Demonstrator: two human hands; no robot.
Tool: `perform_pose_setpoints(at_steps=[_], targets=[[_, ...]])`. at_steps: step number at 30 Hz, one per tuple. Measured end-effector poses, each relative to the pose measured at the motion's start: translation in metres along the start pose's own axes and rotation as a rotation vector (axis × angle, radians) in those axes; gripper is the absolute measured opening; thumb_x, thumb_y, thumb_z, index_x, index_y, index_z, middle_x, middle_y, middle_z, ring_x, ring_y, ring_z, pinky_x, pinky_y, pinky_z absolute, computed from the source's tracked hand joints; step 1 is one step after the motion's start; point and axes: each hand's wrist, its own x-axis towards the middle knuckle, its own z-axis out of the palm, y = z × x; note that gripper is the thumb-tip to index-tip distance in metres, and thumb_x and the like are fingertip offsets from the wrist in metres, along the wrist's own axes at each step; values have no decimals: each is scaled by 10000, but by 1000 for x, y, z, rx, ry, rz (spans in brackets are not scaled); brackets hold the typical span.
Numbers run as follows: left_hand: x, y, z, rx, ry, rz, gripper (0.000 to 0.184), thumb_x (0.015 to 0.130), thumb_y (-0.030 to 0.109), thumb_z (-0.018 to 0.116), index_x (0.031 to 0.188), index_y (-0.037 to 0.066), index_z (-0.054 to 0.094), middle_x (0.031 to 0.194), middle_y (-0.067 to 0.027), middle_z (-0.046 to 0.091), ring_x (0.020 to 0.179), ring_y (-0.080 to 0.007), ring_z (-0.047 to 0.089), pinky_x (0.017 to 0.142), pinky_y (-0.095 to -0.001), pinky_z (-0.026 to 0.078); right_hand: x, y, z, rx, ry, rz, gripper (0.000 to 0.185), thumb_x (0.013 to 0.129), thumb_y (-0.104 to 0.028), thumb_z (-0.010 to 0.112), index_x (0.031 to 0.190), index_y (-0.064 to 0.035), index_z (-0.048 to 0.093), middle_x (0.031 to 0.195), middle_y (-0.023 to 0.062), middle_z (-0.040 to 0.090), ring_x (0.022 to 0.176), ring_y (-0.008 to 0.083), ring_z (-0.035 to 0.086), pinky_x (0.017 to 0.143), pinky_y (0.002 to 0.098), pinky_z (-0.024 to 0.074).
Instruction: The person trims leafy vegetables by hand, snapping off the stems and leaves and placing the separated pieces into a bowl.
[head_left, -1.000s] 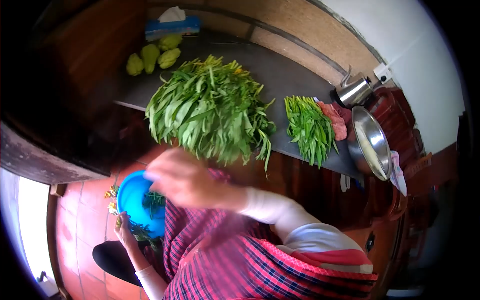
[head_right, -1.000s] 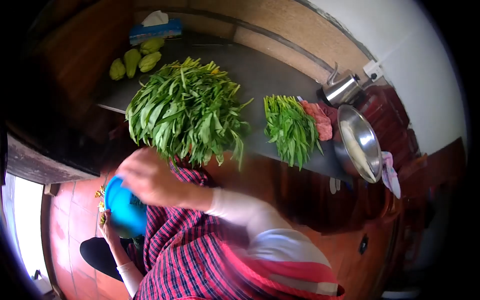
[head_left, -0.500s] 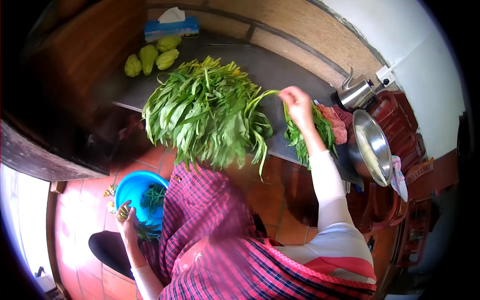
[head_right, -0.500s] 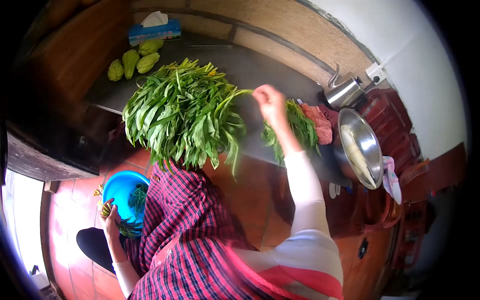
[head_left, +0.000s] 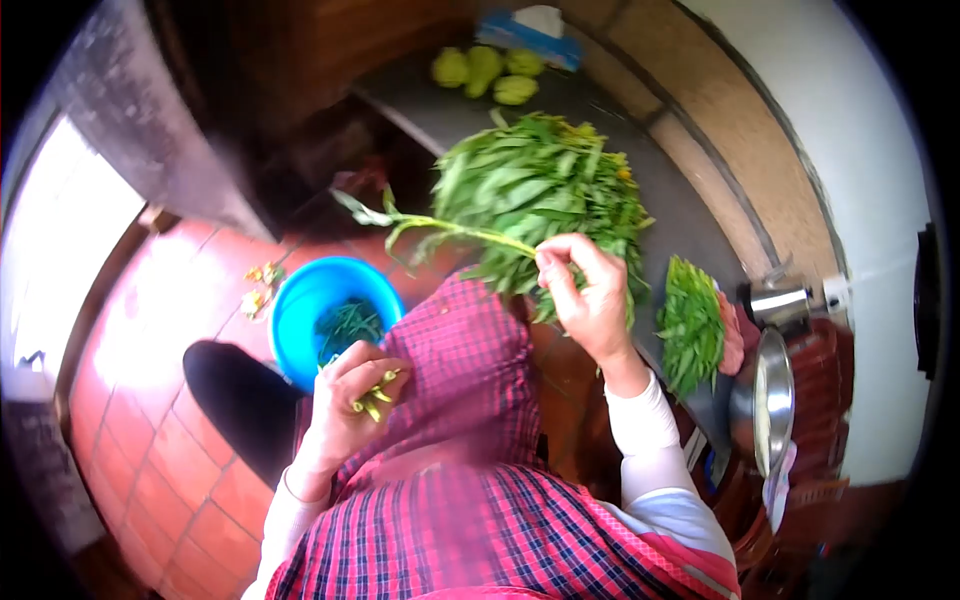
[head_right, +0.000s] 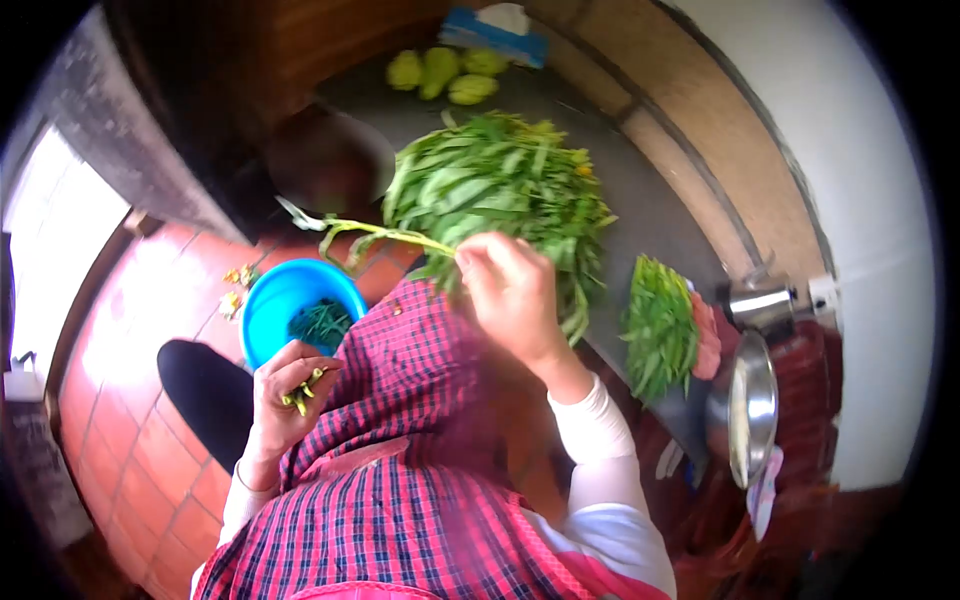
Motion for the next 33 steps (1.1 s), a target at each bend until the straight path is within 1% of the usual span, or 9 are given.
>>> perform_pose_setpoints(at_steps=[2,5,8,9,12,16,20,23,33], targets=[[-8,5,-8,25,68,-23,164,721,-32,713,870,32,690,760,-78,596,663,-217,610,575,-312,471,-6,-2,30,-30,-27,-54,33,821,-41,651,830,-39,620,741,98,659,662,271,615,631,347,442],[-22,-7,-14,109,130,-35,207,709,-48,713,893,43,690,764,-79,582,660,-228,603,561,-319,476,-15,-4,61,-76,-79,-146,48,814,-32,653,838,-39,612,784,102,662,692,288,614,661,356,433],[-29,-21,-14,167,187,-40,257,697,-67,715,927,42,682,800,-83,563,671,-231,594,566,-324,482,-29,-5,83,-37,-112,-107,69,795,-26,668,839,-40,617,783,101,660,685,295,603,667,371,439],[-30,-27,-14,199,195,-21,267,694,-66,718,935,43,682,809,-84,562,672,-229,594,562,-325,482,-34,-4,89,-21,-126,-121,62,823,16,652,863,-4,608,761,88,634,684,231,587,618,317,472],[-29,-37,-17,242,229,12,292,688,-66,723,955,44,682,829,-86,563,677,-227,598,559,-327,483,-40,-8,102,-29,-152,-150,68,825,4,660,869,-4,608,767,97,631,696,242,595,618,322,472],[-24,-47,-26,293,293,-21,320,678,-83,715,968,51,691,848,-86,570,698,-233,615,581,-326,494,-43,-9,109,-74,-153,-268,109,787,12,680,869,-10,611,774,99,635,707,270,603,692,363,463],[-7,-54,-31,283,237,86,379,616,-115,665,965,31,659,914,-106,573,750,-286,622,623,-366,518,-43,-17,116,-87,-133,-350,132,754,7,703,855,-25,625,778,90,637,722,265,612,726,374,455],[2,-60,-25,224,95,43,318,639,-60,679,943,33,672,913,-96,600,771,-293,633,655,-367,520,-41,-21,120,-92,-145,-380,135,748,3,709,852,-32,630,769,86,636,718,258,612,729,371,448],[3,-62,-17,117,-82,-107,198,713,33,678,908,14,704,794,-119,624,711,-288,645,652,-361,523,-42,-15,126,-28,-248,-205,68,775,-5,664,825,-31,626,732,85,626,667,257,592,662,345,399]])
